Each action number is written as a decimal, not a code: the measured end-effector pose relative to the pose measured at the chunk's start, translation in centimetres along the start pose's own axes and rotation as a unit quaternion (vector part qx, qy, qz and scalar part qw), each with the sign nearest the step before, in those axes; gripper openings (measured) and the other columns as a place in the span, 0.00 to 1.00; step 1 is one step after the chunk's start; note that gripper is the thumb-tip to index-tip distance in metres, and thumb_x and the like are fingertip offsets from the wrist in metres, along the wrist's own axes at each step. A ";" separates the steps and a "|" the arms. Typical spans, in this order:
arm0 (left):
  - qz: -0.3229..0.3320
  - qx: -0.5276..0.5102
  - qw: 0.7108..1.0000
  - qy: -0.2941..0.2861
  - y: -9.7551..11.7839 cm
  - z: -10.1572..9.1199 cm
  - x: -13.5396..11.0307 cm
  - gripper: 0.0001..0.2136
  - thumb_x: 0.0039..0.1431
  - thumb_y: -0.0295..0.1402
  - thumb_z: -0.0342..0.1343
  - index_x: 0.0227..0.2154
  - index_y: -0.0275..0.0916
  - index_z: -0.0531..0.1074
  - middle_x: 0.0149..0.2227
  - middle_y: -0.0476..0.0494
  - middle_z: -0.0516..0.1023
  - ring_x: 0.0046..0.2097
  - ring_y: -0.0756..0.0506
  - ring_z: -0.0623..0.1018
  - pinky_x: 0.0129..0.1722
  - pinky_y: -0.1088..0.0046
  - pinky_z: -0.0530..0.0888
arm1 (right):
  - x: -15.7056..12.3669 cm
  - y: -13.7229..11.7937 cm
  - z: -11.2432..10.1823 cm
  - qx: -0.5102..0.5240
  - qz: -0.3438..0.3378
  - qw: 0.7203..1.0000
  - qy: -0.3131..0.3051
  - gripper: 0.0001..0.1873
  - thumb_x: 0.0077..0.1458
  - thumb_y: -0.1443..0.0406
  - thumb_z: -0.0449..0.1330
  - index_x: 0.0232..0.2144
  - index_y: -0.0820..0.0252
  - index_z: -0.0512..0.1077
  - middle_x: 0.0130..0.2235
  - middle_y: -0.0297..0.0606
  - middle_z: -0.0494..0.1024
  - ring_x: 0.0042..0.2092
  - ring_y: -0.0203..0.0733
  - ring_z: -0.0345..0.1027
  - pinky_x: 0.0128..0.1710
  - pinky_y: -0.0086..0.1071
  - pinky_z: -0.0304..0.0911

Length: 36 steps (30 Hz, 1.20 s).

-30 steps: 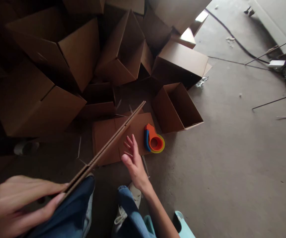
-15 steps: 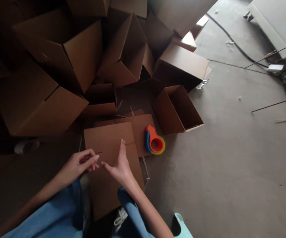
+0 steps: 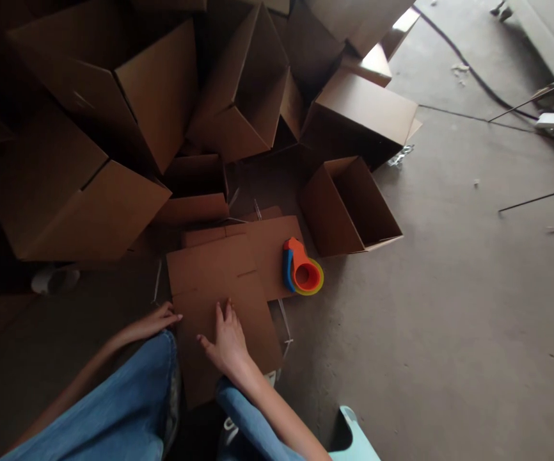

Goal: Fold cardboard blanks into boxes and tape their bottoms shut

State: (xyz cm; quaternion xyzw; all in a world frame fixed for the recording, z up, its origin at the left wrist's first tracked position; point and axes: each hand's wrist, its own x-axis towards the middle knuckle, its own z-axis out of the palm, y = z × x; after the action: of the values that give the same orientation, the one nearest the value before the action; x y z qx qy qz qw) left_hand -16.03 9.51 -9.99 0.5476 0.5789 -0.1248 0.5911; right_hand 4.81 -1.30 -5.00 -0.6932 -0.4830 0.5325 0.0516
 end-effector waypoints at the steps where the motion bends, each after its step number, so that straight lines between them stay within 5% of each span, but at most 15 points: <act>1: 0.000 -0.013 1.000 -0.008 0.3 -0.2 -0.6 0.28 0.38 0.63 0.56 0.29 0.43 0.62 0.30 0.45 0.74 0.38 0.38 0.78 0.38 0.63 0.73 | -0.1 -0.1 -0.3 -0.010 -0.001 1.000 0.006 0.46 0.59 0.59 0.63 0.71 0.74 0.49 0.73 0.61 0.40 0.73 0.59 0.37 0.71 0.45 0.43; 4: 0.053 -0.089 0.994 -0.023 2.4 -1.6 -3.3 0.28 0.43 0.61 0.59 0.34 0.41 0.66 0.35 0.43 0.77 0.42 0.40 0.78 0.45 0.63 0.73 | -0.9 -0.7 -2.1 -0.025 -0.011 0.999 0.034 0.42 0.60 0.60 0.61 0.70 0.73 0.52 0.72 0.60 0.42 0.73 0.59 0.39 0.71 0.48 0.43; 8: 0.153 -0.202 0.962 -0.106 7.5 -2.8 -7.5 0.21 0.57 0.48 0.61 0.47 0.40 0.70 0.45 0.42 0.79 0.47 0.43 0.78 0.52 0.64 0.71 | -2.9 -1.5 -6.2 0.081 -0.015 0.995 0.053 0.46 0.61 0.44 0.57 0.71 0.64 0.52 0.73 0.51 0.45 0.73 0.55 0.40 0.71 0.52 0.41; 14: 0.232 -0.262 0.926 -0.142 13.5 1.3 -9.0 0.15 0.57 0.42 0.64 0.43 0.40 0.72 0.41 0.47 0.76 0.44 0.48 0.77 0.48 0.70 0.71 | -5.6 -1.1 -9.3 0.173 -0.047 0.980 0.089 0.58 0.51 0.38 0.62 0.73 0.55 0.44 0.74 0.40 0.42 0.74 0.48 0.35 0.73 0.48 0.36; 21: 0.234 -0.310 0.920 -0.054 14.5 5.2 -8.3 0.20 0.46 0.39 0.71 0.36 0.38 0.68 0.36 0.49 0.72 0.36 0.50 0.73 0.37 0.74 0.70 | -5.8 0.4 -9.1 0.229 -0.067 0.965 0.110 0.55 0.53 0.42 0.62 0.72 0.56 0.46 0.74 0.42 0.46 0.74 0.47 0.39 0.73 0.49 0.37; 31: 0.228 -0.316 0.921 -0.006 15.4 5.4 -7.4 0.19 0.46 0.38 0.71 0.35 0.39 0.67 0.32 0.51 0.72 0.34 0.50 0.73 0.35 0.75 0.69 | -5.9 1.0 -9.4 0.233 -0.073 0.962 0.125 0.54 0.50 0.44 0.66 0.71 0.52 0.50 0.72 0.43 0.53 0.72 0.50 0.46 0.71 0.51 0.44; 36: 0.267 -0.225 0.936 0.043 14.9 4.9 -7.3 0.15 0.51 0.41 0.66 0.33 0.39 0.68 0.32 0.50 0.73 0.34 0.49 0.73 0.35 0.73 0.69 | -6.6 1.5 -10.6 0.154 -0.078 0.961 0.216 0.54 0.47 0.44 0.68 0.70 0.51 0.52 0.72 0.44 0.54 0.72 0.55 0.45 0.70 0.54 0.46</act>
State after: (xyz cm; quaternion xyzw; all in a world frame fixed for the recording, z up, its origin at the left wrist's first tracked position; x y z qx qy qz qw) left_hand -3.85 7.61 2.17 0.5394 0.4495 0.1948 0.6849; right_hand 14.32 -2.17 3.24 -0.7357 -0.4250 0.4323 0.3019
